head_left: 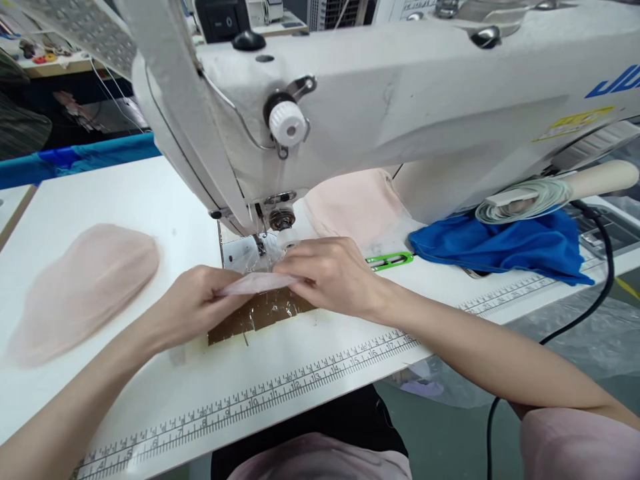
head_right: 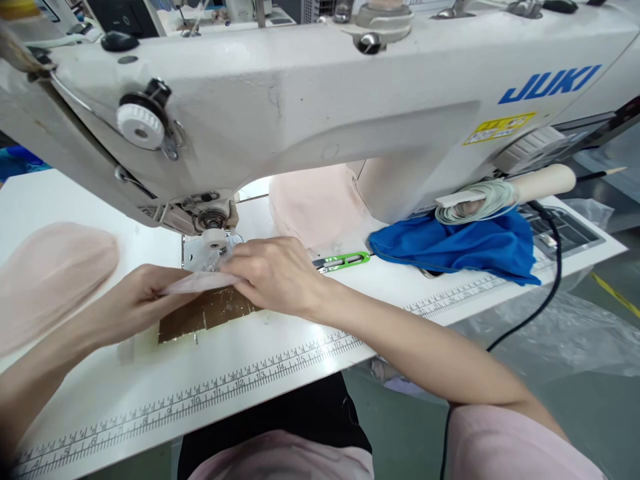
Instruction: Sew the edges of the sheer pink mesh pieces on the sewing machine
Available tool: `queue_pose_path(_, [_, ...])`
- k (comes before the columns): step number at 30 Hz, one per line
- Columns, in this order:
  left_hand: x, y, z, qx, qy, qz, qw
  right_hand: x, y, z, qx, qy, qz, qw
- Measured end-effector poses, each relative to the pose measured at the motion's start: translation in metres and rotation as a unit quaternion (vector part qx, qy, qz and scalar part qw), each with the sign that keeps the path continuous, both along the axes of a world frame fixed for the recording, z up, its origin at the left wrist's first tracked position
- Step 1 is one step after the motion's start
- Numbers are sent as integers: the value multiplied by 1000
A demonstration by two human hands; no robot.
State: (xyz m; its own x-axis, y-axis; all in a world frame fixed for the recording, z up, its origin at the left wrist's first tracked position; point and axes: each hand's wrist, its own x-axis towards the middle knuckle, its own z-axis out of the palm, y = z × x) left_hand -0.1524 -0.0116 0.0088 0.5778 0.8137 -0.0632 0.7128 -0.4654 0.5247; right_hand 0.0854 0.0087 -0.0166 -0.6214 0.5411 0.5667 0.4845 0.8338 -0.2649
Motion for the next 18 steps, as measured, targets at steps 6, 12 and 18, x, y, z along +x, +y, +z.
queue_pose_path(6, [9,-23,-22,356,56,-116,925,2,-5,1,59,-69,65,994])
queue_pose_path(12, [12,-37,-31,411,92,-93,902,1,-6,-1,49,-107,80,990])
queue_pose_path(18, [9,-45,-33,367,85,-83,922,-1,-7,0,37,-107,83,990])
